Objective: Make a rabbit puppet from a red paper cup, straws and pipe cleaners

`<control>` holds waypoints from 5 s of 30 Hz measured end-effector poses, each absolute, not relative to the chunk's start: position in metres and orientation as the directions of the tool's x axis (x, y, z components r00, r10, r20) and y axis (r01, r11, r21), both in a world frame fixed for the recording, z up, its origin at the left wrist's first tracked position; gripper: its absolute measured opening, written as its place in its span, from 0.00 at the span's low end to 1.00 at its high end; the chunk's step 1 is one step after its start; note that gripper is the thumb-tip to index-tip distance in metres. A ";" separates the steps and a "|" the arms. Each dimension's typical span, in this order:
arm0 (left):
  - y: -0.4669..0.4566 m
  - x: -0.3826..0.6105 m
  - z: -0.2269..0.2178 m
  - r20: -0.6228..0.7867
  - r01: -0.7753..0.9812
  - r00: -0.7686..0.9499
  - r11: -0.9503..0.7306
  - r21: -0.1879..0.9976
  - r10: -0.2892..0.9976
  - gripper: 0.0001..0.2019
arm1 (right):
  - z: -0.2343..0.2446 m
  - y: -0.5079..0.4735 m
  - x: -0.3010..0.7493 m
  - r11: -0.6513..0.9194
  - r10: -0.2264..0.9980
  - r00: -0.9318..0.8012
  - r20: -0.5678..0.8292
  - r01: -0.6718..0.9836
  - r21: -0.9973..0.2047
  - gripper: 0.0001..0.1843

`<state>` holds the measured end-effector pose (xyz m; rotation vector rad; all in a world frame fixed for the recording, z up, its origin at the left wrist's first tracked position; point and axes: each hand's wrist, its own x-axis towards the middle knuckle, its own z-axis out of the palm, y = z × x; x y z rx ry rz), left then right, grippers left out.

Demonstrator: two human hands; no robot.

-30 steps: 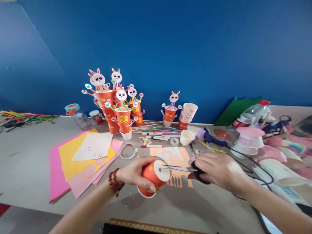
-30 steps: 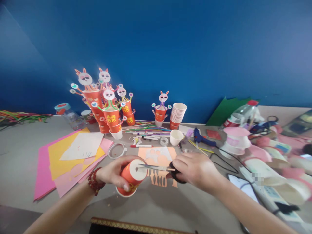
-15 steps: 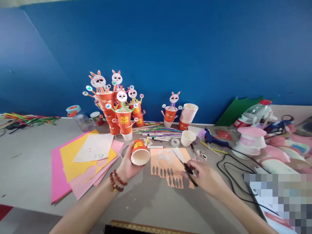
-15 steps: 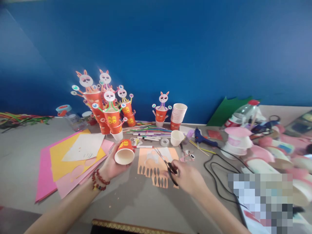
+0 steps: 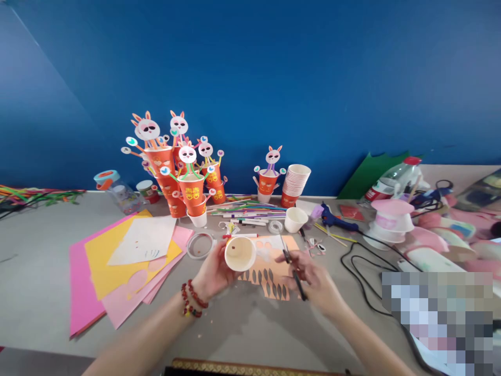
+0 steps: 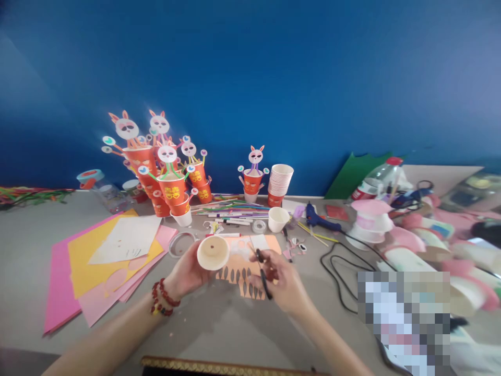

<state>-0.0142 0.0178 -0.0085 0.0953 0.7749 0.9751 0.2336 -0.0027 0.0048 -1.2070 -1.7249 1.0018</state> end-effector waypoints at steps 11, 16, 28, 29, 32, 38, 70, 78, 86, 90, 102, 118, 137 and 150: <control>0.010 -0.006 -0.022 -0.187 -0.378 0.339 0.316 0.870 0.922 0.24 | -0.008 0.028 0.188 -0.123 0.985 -0.156 -0.079 -0.296 -0.947 0.21; 0.000 -0.003 -0.027 0.219 -0.012 0.188 -0.221 0.975 0.957 0.19 | -0.017 0.025 0.192 -0.333 0.941 -0.198 -0.273 -0.417 -0.846 0.22; -0.005 0.002 -0.058 -0.067 -0.388 0.354 0.212 0.897 0.933 0.24 | -0.013 0.020 0.193 -0.165 0.982 -0.157 -0.101 -0.479 -0.862 0.19; -0.006 0.002 -0.059 -0.081 -0.413 0.370 0.242 0.878 0.926 0.24 | -0.012 0.019 0.193 -0.143 0.983 -0.168 -0.073 -0.457 -0.878 0.20; -0.007 0.003 -0.056 -0.082 -0.470 0.428 0.299 0.831 0.900 0.23 | -0.011 0.018 0.193 -0.089 0.989 -0.145 -0.034 -0.393 -0.915 0.22; -0.009 0.002 -0.042 -0.029 -0.407 0.503 0.266 0.874 0.864 0.28 | -0.017 0.019 0.194 -0.096 0.976 -0.217 -0.032 -0.293 -0.951 0.21; -0.010 0.008 -0.031 -0.169 -0.531 0.423 0.395 0.750 0.890 0.23 | -0.021 0.019 0.191 -0.101 0.969 -0.247 -0.027 -0.289 -0.952 0.23; -0.011 0.006 -0.035 -0.109 -0.566 0.457 0.383 0.730 0.883 0.33 | -0.021 0.017 0.190 -0.093 0.956 -0.292 -0.013 -0.263 -0.960 0.21; -0.005 -0.005 -0.033 -0.098 -0.577 0.305 0.265 0.773 0.947 0.29 | -0.015 0.021 0.202 0.145 0.961 -0.232 0.147 -0.026 -0.989 0.18; 0.001 -0.006 -0.032 -0.084 -0.675 0.346 0.310 0.669 0.934 0.29 | -0.017 0.017 0.200 0.034 0.947 -0.319 0.045 -0.039 -0.999 0.22; -0.007 -0.009 -0.029 0.064 -0.651 0.438 0.267 0.710 0.896 0.31 | -0.017 0.015 0.193 -0.091 0.822 -0.560 -0.109 0.060 -0.994 0.22; -0.002 -0.012 -0.032 0.028 -0.647 0.537 0.390 0.655 0.843 0.36 | -0.019 0.015 0.199 -0.189 0.771 -0.629 -0.097 -0.080 -0.979 0.26; 0.006 -0.015 -0.034 -0.003 -0.843 0.391 0.359 0.401 0.920 0.30 | -0.010 0.008 0.195 -0.074 0.877 -0.475 0.069 -0.276 -0.958 0.21; -0.008 -0.012 -0.030 0.077 -0.575 0.391 0.178 0.798 0.917 0.36 | -0.025 0.008 0.184 0.141 0.937 -0.324 0.128 0.016 -0.990 0.19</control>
